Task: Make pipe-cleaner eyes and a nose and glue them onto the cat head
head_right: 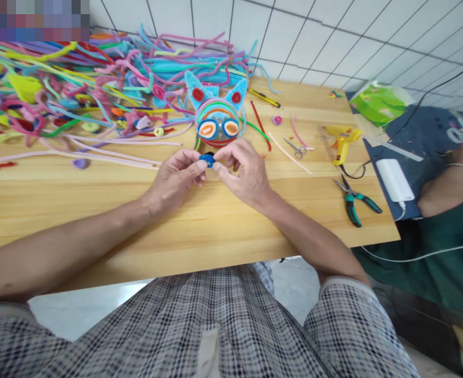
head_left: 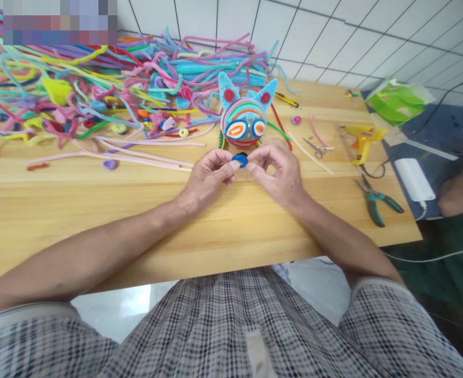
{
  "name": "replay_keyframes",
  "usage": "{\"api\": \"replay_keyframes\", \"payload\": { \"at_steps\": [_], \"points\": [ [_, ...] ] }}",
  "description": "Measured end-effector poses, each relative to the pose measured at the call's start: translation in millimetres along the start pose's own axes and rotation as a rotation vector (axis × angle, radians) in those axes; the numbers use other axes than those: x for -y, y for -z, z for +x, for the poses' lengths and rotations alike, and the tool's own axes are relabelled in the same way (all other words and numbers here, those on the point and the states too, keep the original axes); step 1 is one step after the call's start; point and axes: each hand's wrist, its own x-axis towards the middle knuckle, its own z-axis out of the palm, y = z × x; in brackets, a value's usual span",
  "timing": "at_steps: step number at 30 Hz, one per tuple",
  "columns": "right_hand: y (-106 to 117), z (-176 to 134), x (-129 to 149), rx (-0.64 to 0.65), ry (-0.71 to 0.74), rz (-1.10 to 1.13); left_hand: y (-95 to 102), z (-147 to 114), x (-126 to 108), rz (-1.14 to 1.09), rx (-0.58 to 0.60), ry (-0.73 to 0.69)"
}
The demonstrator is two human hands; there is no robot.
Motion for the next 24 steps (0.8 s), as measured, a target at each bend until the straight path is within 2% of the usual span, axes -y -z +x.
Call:
{"api": "replay_keyframes", "payload": {
  "at_steps": [8,16,24],
  "points": [
    [-4,1,3,0.08,-0.193,0.177,-1.7,-1,-2,0.043,0.016,-0.021],
    [-10,-3,0,0.083,-0.277,0.224,-2.2,-4,3,0.145,-0.046,-0.124],
    [-14,-8,7,-0.057,-0.116,0.094,-3.3,-6,3,0.12,-0.012,-0.088]
  ]
}}
